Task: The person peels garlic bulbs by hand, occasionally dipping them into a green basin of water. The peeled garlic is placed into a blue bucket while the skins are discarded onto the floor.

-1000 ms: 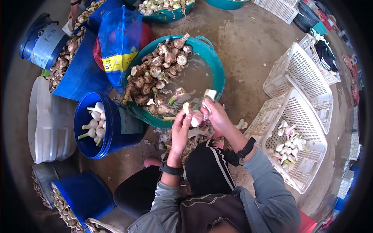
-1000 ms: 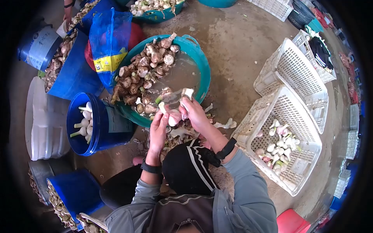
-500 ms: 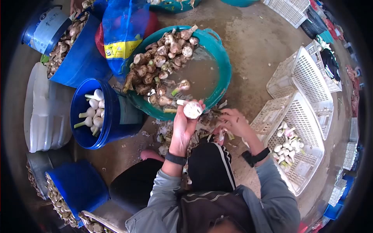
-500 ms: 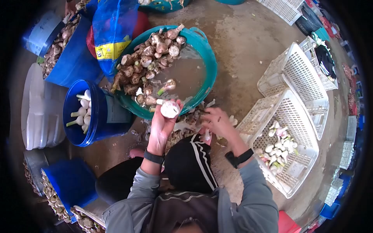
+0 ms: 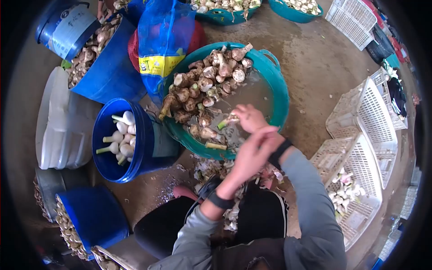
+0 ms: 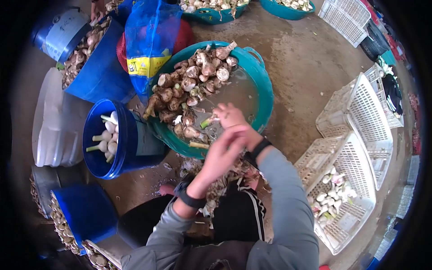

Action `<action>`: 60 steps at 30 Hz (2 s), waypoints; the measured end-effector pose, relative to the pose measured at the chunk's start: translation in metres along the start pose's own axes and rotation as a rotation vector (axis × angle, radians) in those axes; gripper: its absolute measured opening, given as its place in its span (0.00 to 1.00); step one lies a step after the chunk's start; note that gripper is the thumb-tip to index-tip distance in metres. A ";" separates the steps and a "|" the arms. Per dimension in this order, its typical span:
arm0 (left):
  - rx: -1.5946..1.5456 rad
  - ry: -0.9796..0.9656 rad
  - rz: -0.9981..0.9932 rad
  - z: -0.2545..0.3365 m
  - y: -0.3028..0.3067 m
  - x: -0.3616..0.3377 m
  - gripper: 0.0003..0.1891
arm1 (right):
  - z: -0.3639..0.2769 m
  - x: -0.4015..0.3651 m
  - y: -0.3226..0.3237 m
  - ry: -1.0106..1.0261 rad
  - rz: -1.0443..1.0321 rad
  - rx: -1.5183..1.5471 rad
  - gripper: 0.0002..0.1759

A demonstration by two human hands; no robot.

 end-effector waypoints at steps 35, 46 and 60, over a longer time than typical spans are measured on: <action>-0.678 0.160 0.029 -0.037 0.031 -0.039 0.25 | -0.068 -0.102 0.095 -0.503 -0.098 1.583 0.12; -0.813 0.319 -0.104 -0.071 0.028 -0.031 0.24 | -0.076 -0.106 0.099 -0.460 0.157 1.752 0.13; -0.906 0.115 -0.063 -0.054 0.029 -0.043 0.26 | -0.054 -0.104 0.084 -0.565 0.227 2.231 0.12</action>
Point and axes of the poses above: each hand's wrist, its own x-axis towards the middle knuckle, its own y-axis out of the back of the hand, z = x × y, the point moved 3 cm from there along x, towards the middle knuckle, and after that the axes turned 2 degrees about y, right-handed, at the moved point
